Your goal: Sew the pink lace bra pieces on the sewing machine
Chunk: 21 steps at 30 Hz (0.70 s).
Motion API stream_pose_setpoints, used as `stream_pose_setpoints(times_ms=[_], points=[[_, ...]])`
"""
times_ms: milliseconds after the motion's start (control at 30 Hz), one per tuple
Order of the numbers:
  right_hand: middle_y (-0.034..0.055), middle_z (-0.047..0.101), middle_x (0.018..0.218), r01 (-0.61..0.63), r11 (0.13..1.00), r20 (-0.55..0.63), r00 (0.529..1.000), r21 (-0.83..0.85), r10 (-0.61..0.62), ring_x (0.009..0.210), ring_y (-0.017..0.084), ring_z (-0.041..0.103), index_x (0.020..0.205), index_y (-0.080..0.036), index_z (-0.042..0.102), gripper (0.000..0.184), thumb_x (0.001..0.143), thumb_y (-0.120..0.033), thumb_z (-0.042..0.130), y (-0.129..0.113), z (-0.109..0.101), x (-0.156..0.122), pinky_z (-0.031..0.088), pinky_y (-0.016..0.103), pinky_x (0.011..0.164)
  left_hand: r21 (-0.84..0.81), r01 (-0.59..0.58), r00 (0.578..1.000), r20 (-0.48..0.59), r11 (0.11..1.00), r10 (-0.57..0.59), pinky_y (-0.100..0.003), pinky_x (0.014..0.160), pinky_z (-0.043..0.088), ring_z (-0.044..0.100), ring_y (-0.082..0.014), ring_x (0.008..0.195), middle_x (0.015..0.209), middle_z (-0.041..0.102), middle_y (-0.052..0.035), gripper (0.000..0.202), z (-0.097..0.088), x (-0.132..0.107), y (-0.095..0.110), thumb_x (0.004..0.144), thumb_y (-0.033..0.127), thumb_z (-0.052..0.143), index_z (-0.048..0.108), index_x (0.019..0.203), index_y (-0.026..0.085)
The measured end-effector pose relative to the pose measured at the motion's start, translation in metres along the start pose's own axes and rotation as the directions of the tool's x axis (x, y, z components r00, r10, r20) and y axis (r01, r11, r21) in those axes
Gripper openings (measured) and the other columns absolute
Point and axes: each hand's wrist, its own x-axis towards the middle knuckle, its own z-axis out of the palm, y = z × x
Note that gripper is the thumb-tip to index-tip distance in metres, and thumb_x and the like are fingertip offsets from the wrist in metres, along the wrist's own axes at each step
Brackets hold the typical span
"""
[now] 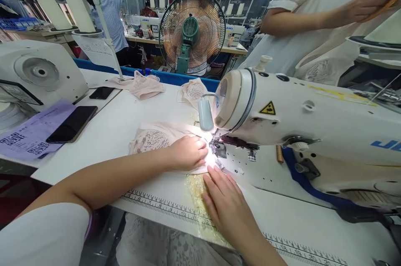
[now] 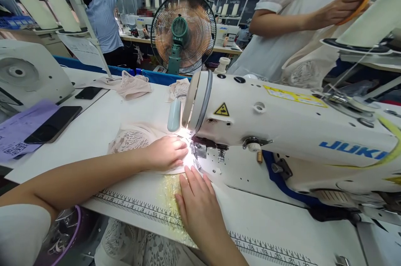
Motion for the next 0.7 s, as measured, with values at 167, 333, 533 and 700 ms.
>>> stream_pose_setpoints(times_ms=[167,333,533,700], points=[[0.0150,0.055,0.134,-0.002,1.000,0.006,1.000,-0.016,0.002,0.126,0.029,0.049,0.120,-0.012,0.057,0.036,0.095,-0.028,0.037,0.001,0.001,0.000,0.046,0.050,0.099,0.006,-0.012,1.000,0.008,1.000,0.012,-0.035,0.070,0.043,0.055,-0.0219,0.081,0.092,0.062,-0.0093,0.023,0.000,0.001,-0.002,0.088,0.034,0.052,0.063,0.088,0.013],[0.0166,0.054,0.135,-0.022,0.999,0.028,0.999,-0.044,0.023,0.125,0.030,0.050,0.123,-0.008,0.056,0.041,0.093,-0.029,0.039,0.003,0.005,0.010,0.051,0.046,0.095,0.023,-0.040,0.999,0.037,0.999,0.039,-0.036,0.071,0.044,0.056,-0.0229,0.085,0.096,0.063,-0.0097,0.023,-0.003,0.006,-0.016,0.089,0.031,0.050,0.064,0.092,0.012],[0.0169,0.053,0.135,-0.078,0.997,0.056,0.995,-0.021,0.079,0.125,0.030,0.050,0.126,-0.007,0.055,0.044,0.089,-0.027,0.041,0.004,0.005,0.023,0.052,0.046,0.094,-0.008,-0.132,0.990,-0.042,0.991,0.132,-0.036,0.075,0.044,0.057,-0.0214,0.088,0.090,0.066,-0.0083,0.026,-0.017,0.004,-0.010,0.090,0.026,0.046,0.066,0.079,0.013],[0.0152,0.055,0.133,-0.096,0.994,0.018,0.995,0.060,0.095,0.124,0.028,0.051,0.125,-0.010,0.055,0.042,0.090,-0.025,0.038,0.005,0.008,0.015,0.050,0.045,0.097,0.021,-0.274,0.959,-0.076,0.962,0.274,-0.034,0.076,0.043,0.058,-0.0179,0.086,0.098,0.069,-0.0068,0.027,-0.011,-0.014,0.004,0.095,0.018,0.040,0.067,0.090,0.014]])
